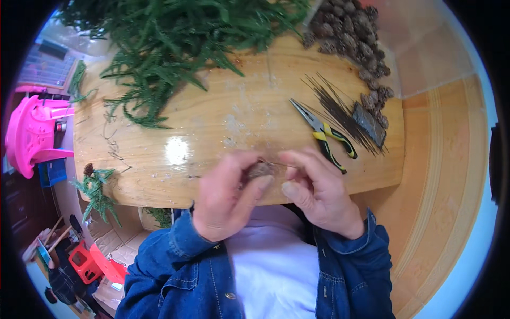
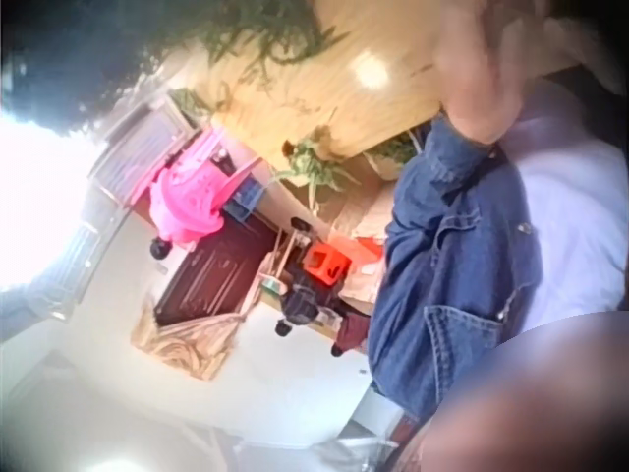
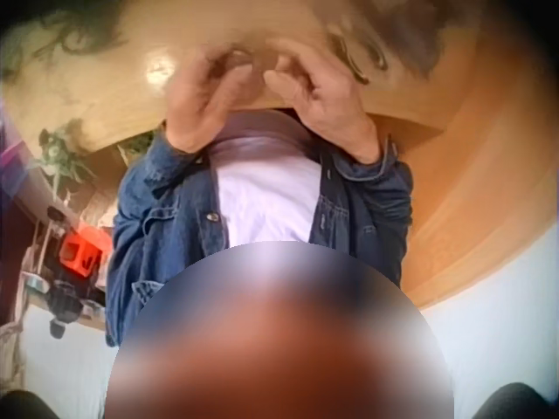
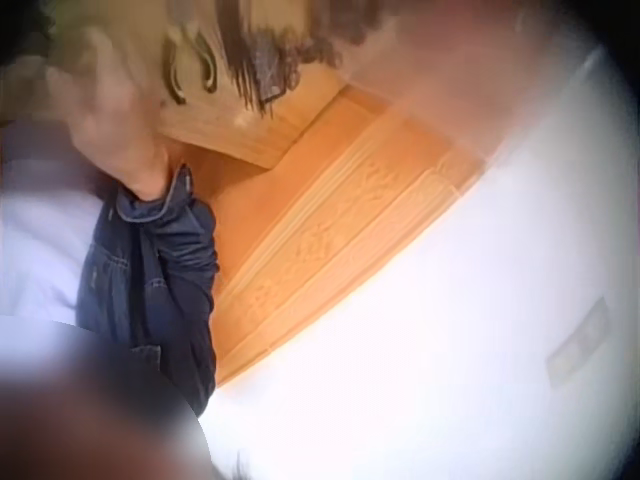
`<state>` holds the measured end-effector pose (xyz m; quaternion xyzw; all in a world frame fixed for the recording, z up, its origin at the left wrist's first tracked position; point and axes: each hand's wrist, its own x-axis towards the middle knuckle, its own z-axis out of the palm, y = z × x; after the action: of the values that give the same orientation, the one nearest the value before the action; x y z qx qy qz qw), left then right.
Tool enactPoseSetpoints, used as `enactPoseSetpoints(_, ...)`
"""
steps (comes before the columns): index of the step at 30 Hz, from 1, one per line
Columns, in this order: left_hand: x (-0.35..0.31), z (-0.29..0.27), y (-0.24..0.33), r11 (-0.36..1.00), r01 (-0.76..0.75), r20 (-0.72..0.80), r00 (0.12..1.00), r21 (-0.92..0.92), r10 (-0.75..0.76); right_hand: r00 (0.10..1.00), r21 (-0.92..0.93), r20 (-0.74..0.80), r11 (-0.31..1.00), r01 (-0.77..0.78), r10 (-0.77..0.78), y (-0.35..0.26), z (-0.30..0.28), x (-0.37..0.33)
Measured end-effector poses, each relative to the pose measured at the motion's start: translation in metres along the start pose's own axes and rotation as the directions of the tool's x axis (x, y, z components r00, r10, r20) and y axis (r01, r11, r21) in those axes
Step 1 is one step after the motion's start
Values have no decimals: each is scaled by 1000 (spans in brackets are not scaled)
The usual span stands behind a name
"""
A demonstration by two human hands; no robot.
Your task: Assembling small decorative wreaths using pine branches, pinecones, and wire.
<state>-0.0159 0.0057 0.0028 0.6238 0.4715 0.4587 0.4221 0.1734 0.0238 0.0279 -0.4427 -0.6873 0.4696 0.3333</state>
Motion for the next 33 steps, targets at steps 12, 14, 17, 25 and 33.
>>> enactPoseSetpoints(12,7,-42,9,883,-218,90,976,417,199,993,-1,17,994,113,-113,-3,23,20)
enactPoseSetpoints(14,17,-80,10,829,-113,-44,986,549,163,993,-2,25,993,118,-118,-6,24,20)
enactPoseSetpoints(17,46,-121,4,708,28,-244,948,706,206,996,98,-41,992,79,-75,-2,27,16)
enactPoseSetpoints(25,72,-142,-19,461,-18,-75,980,887,183,989,-45,13,988,147,-147,-9,25,14)
enactPoseSetpoints(33,63,-137,-7,923,73,-322,945,378,57,994,-18,4,993,114,-114,1,15,9)
